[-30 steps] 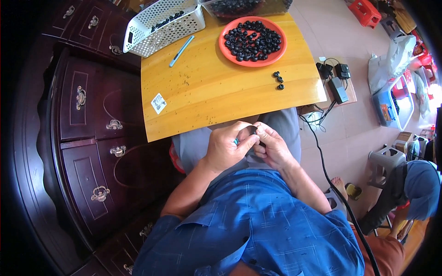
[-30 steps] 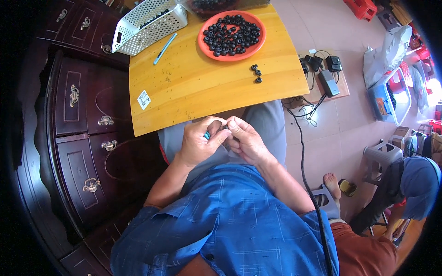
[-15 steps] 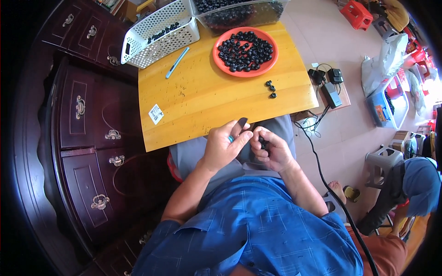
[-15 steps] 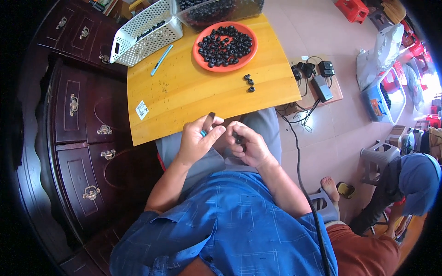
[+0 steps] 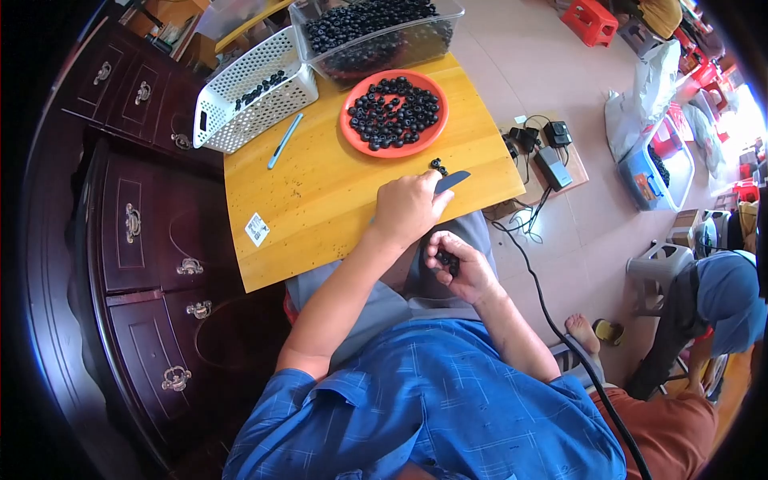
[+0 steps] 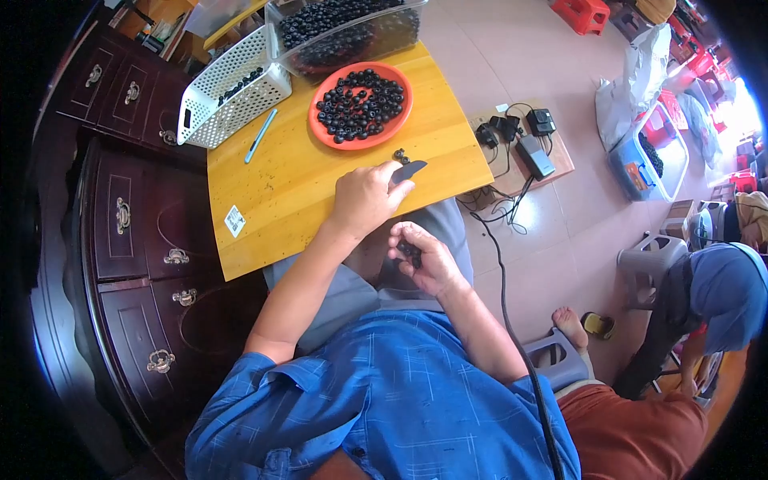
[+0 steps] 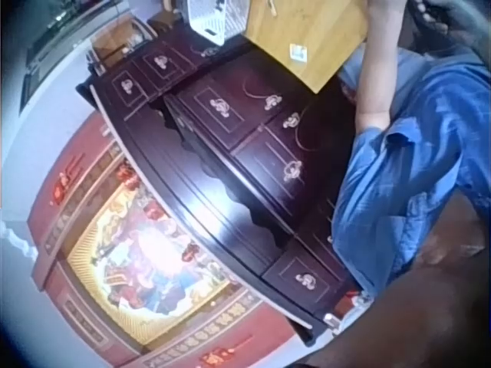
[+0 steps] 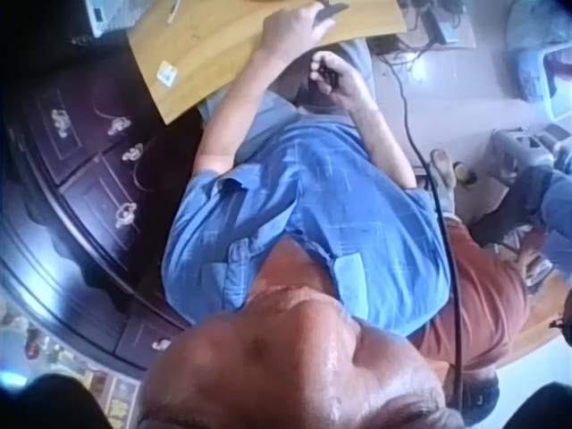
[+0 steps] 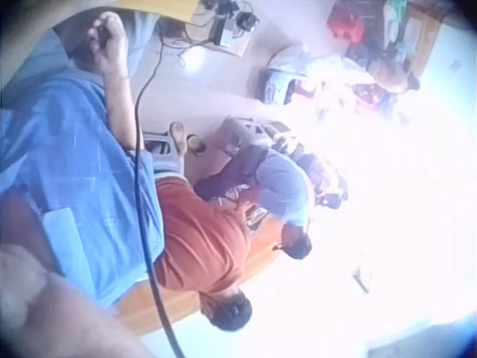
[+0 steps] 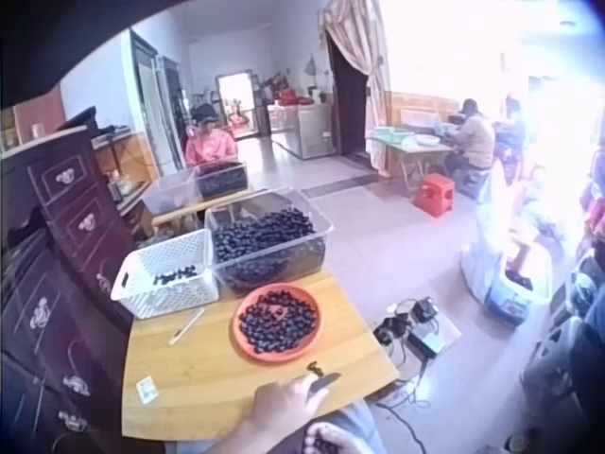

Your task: Trimming and sorting small black plastic components using a hand knife.

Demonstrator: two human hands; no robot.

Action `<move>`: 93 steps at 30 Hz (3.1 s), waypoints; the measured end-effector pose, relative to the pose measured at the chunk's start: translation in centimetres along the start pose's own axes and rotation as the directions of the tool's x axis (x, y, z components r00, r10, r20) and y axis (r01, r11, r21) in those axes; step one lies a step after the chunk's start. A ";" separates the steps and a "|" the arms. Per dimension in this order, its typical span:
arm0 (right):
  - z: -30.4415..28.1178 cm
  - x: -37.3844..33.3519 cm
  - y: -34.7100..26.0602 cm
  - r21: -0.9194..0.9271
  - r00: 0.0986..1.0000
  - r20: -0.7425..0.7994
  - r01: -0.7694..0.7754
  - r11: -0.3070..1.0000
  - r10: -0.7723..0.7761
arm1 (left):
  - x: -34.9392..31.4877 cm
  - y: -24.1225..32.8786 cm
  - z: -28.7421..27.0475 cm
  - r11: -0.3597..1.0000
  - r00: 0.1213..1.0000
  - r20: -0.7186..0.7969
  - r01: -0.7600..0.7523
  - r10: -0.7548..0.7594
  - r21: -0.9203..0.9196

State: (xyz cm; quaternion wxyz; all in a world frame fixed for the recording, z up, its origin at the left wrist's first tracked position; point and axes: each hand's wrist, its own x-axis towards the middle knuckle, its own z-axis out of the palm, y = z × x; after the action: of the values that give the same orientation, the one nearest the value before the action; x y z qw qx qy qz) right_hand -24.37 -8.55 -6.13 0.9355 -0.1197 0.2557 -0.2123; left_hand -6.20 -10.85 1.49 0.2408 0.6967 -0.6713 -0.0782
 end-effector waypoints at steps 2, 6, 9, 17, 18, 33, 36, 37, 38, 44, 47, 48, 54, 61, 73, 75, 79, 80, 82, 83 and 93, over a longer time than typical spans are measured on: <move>0.1 0.0 -0.1 0.007 0.999 -0.033 -0.002 1.000 0.002 | 0.6 -0.1 0.5 1.000 1.000 0.003 -0.002 0.002 0.015; 0.1 0.0 -0.8 0.011 0.999 -0.048 0.009 1.000 -0.008 | 1.0 -0.5 1.5 0.996 0.998 0.049 0.029 -0.033 0.083; 1.0 -0.4 -1.4 -0.052 0.997 -0.072 0.033 0.998 -0.037 | 0.8 -0.5 1.6 0.996 0.998 0.032 0.042 -0.045 0.074; 2.7 -1.4 -1.6 -0.065 0.987 -0.127 0.087 0.994 -0.095 | -3.7 1.9 -1.8 0.925 0.996 0.042 0.087 -0.077 -0.370; 2.2 -1.4 -1.6 -0.014 0.997 -0.049 0.064 0.998 -0.064 | -4.4 2.2 -2.1 0.895 0.995 0.050 0.103 -0.090 -0.435; 3.4 -2.4 -1.0 0.028 0.972 0.222 0.065 0.998 -0.069 | -8.4 1.9 -2.8 0.680 0.999 0.042 0.048 -0.025 -0.732; 3.5 -2.3 -0.8 0.041 0.973 0.228 0.032 0.999 -0.040 | -9.0 1.8 -2.2 0.529 0.999 0.009 0.032 -0.045 -0.848; 3.5 -2.2 -0.8 0.023 0.973 0.223 0.051 0.998 -0.055 | -9.2 1.6 -2.4 0.601 0.999 0.013 0.041 -0.051 -0.798; 3.3 -2.1 -0.8 0.005 0.974 0.217 0.071 0.997 -0.070 | -9.4 1.5 -2.5 0.668 0.998 0.016 0.051 -0.059 -0.742; 3.2 -1.5 0.0 0.082 0.982 0.168 0.068 0.994 -0.081 | -9.4 2.5 -2.9 0.874 0.945 -0.298 -0.257 0.137 -0.413; 3.6 -1.4 0.1 0.092 0.992 0.103 0.060 0.994 -0.069 | -9.5 2.1 -2.1 0.866 0.925 -0.350 -0.294 0.150 -0.404; 3.5 -1.4 0.1 0.095 0.993 0.104 0.053 0.994 -0.063 | -9.6 2.1 -2.1 0.869 0.926 -0.347 -0.288 0.146 -0.402; 2.9 -1.3 -0.1 0.073 0.987 0.151 0.046 0.996 -0.056 | -9.2 1.3 -3.7 0.897 0.999 -0.035 0.006 -0.024 -0.442; 4.2 -1.4 -0.1 -0.014 0.999 0.046 -0.024 1.000 0.025 | -9.0 0.8 -4.6 0.946 0.999 0.044 -0.008 0.023 -0.324; 3.4 -0.7 0.2 -0.015 0.983 0.184 0.023 1.000 -0.020 | -9.6 0.1 -3.5 0.942 0.997 -0.029 -0.081 0.075 -0.327; 3.5 -0.6 0.2 -0.007 0.977 0.213 0.012 1.000 -0.010 | -9.7 -0.1 -3.4 0.949 0.998 0.006 -0.058 0.063 -0.310; 4.3 -0.7 -0.6 0.002 0.992 0.125 0.028 1.000 -0.028 | -10.1 0.0 -3.8 0.907 1.000 0.005 -0.002 0.004 -0.421; 3.9 -0.5 -1.2 0.006 0.984 0.174 0.027 1.000 -0.027 | -10.3 -0.2 -4.0 0.887 0.999 0.026 0.036 -0.027 -0.460; 4.0 -0.2 -2.1 0.027 0.970 0.228 0.084 0.996 -0.088 | -10.8 -0.5 -4.0 0.835 0.996 0.060 0.094 -0.073 -0.542; 4.1 -0.1 -2.6 0.051 0.949 0.280 0.137 0.989 -0.146 | -11.2 -0.8 -3.8 0.834 0.996 0.060 0.092 -0.071 -0.544; 5.2 4.5 -6.9 -0.875 0.712 0.116 0.403 0.267 -0.693 | -14.6 -2.2 -3.5 0.793 0.963 0.185 0.268 -0.198 -0.547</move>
State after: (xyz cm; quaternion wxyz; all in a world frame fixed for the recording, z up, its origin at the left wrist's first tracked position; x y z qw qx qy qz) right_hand -20.39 -16.05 -1.38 0.5611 -0.6139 0.4000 -0.3850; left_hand -4.02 4.11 0.46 0.3852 0.6649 -0.5397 -0.3438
